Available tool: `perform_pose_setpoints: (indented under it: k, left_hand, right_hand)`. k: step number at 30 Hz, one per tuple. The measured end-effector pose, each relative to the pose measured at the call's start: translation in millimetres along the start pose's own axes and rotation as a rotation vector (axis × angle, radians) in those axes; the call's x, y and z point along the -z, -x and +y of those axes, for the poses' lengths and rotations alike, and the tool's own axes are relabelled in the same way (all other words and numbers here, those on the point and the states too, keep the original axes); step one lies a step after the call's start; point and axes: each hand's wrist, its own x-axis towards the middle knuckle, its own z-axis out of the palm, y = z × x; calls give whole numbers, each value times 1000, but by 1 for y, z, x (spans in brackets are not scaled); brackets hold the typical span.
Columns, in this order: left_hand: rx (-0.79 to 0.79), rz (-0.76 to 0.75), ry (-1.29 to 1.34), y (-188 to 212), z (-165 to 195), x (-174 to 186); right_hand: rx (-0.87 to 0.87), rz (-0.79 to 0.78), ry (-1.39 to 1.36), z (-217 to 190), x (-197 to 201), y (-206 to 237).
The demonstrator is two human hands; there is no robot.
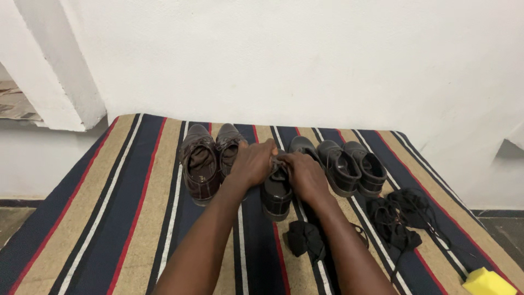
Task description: The person sits at a bed with several pairs of lace-up shoes laid out and removes the shoelaces from them one shoe at a time, pulling each lace fully out of the eyelets and setting the removed laces on the bed beside the shoes.
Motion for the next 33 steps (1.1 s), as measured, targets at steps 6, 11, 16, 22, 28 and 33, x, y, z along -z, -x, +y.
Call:
perform_pose_setpoints:
  k: [6, 11, 16, 22, 28, 33]
  left_hand:
    - [21, -91, -100, 4, 14, 14]
    - [66, -138, -161, 4, 13, 15]
    - [59, -68, 12, -1, 3, 1]
    - [102, -130, 26, -6, -5, -11]
    - [51, -49, 53, -1, -8, -10]
    - [116, -113, 89, -3, -5, -3]
  right_hand:
    - [40, -5, 95, 12, -10, -3]
    - [15, 3, 113, 16, -17, -5]
    - [20, 40, 59, 15, -16, -4]
    - [-97, -129, 58, 18, -11, -10]
    - [-31, -83, 93, 26, -21, -23]
    - [-136, 15, -250, 41, -25, -19]
